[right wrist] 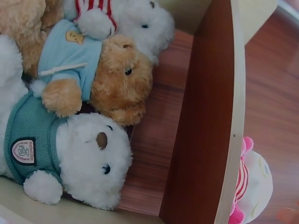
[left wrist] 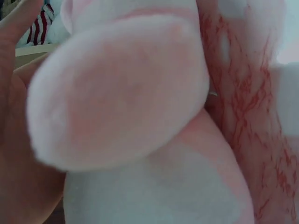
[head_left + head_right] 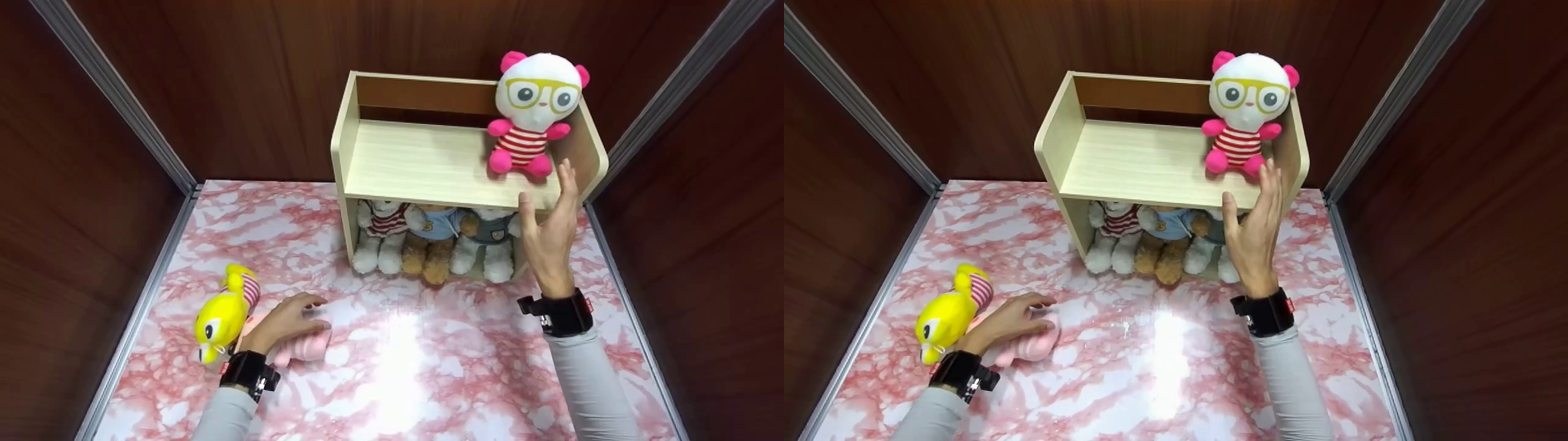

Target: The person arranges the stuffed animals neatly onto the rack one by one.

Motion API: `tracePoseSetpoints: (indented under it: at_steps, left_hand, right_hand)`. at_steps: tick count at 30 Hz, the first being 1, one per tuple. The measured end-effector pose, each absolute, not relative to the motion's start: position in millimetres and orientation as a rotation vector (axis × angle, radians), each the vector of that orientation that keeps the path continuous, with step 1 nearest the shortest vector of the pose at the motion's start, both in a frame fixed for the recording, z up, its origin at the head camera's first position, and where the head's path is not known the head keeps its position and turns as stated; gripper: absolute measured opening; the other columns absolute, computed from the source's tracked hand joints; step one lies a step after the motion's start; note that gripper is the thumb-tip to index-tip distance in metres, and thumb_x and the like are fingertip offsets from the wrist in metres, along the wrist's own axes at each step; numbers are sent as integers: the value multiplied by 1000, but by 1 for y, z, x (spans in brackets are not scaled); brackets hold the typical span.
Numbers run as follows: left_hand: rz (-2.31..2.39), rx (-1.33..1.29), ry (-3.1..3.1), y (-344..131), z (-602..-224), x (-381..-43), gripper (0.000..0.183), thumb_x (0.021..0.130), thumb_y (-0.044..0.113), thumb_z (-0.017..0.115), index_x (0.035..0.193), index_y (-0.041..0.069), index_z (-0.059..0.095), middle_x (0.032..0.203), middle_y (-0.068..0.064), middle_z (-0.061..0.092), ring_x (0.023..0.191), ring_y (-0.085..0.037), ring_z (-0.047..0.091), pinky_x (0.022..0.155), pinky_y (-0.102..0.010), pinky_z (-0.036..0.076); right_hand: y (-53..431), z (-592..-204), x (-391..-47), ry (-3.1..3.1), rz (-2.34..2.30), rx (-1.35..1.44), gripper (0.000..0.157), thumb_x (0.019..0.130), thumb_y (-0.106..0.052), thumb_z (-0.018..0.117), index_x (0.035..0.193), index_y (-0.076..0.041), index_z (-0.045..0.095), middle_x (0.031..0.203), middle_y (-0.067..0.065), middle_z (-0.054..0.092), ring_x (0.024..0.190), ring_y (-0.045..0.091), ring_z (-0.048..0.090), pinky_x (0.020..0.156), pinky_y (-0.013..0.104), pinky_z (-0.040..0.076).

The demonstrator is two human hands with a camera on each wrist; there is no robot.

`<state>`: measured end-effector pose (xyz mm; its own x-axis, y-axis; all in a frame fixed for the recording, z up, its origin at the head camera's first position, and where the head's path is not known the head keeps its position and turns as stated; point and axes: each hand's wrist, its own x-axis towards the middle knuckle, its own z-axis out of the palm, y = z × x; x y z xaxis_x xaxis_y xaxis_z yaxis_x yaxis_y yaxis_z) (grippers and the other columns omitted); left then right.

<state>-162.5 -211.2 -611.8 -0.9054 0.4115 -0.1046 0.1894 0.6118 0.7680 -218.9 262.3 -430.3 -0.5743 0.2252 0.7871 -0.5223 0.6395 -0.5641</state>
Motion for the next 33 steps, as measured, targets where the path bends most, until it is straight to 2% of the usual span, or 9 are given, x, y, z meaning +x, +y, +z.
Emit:
tracePoseSetpoints:
  at_steps: [5, 11, 15, 24, 30, 32, 33]
  left_hand:
    - [1130, 615, 2592, -207, -617, -164, 42, 91, 28, 79, 126, 6, 72, 124, -7, 71, 115, -32, 64, 103, -52, 49]
    - [1103, 649, 2674, -200, -619, -167, 26, 91, 20, 77, 114, 8, 78, 112, -4, 76, 107, -28, 68, 98, -50, 52]
    - [1133, 589, 2753, -194, -616, -172, 26, 91, 21, 79, 113, 8, 78, 114, -4, 76, 107, -28, 68, 98, -50, 51]
    - [1247, 550, 2892, -165, -599, -190, 29, 90, 25, 82, 113, 9, 76, 112, -7, 75, 103, -30, 70, 95, -48, 55]
    - [1401, 497, 2953, -142, -583, -202, 29, 89, 25, 83, 112, 9, 74, 111, -9, 74, 100, -31, 70, 92, -47, 57]
    - [1462, 459, 2968, -135, -578, -206, 28, 88, 24, 83, 110, 9, 73, 110, -10, 73, 99, -30, 70, 90, -46, 57]
    - [1500, 444, 2972, -133, -576, -207, 28, 88, 23, 84, 108, 8, 73, 109, -10, 73, 98, -30, 70, 89, -45, 58]
  right_hand:
    - [256, -427, -208, -1909, 1048, 251, 58, 95, 0, 68, 146, 12, 43, 158, 28, 40, 150, 43, 31, 126, 39, 20]
    - [243, -419, -194, -1824, 1113, 280, 49, 94, 5, 62, 139, 17, 45, 150, 33, 47, 144, 31, 43, 119, 40, 34]
    - [239, -424, -192, -1770, 1112, 299, 45, 92, 8, 61, 134, 17, 49, 144, 31, 53, 139, 32, 48, 116, 43, 36]
    - [229, -435, -190, -1724, 1095, 377, 38, 89, 14, 60, 126, 20, 53, 135, 36, 56, 133, 51, 48, 119, 50, 35]
    - [224, -446, -190, -1704, 1087, 422, 38, 85, 21, 60, 123, 21, 54, 131, 36, 58, 127, 49, 53, 117, 48, 39]
    - [223, -452, -191, -1704, 1083, 443, 37, 85, 20, 60, 122, 20, 55, 130, 35, 59, 126, 47, 55, 116, 47, 41]
    - [224, -457, -194, -1706, 1081, 453, 34, 89, 16, 61, 123, 18, 57, 130, 34, 60, 126, 45, 55, 115, 47, 41]
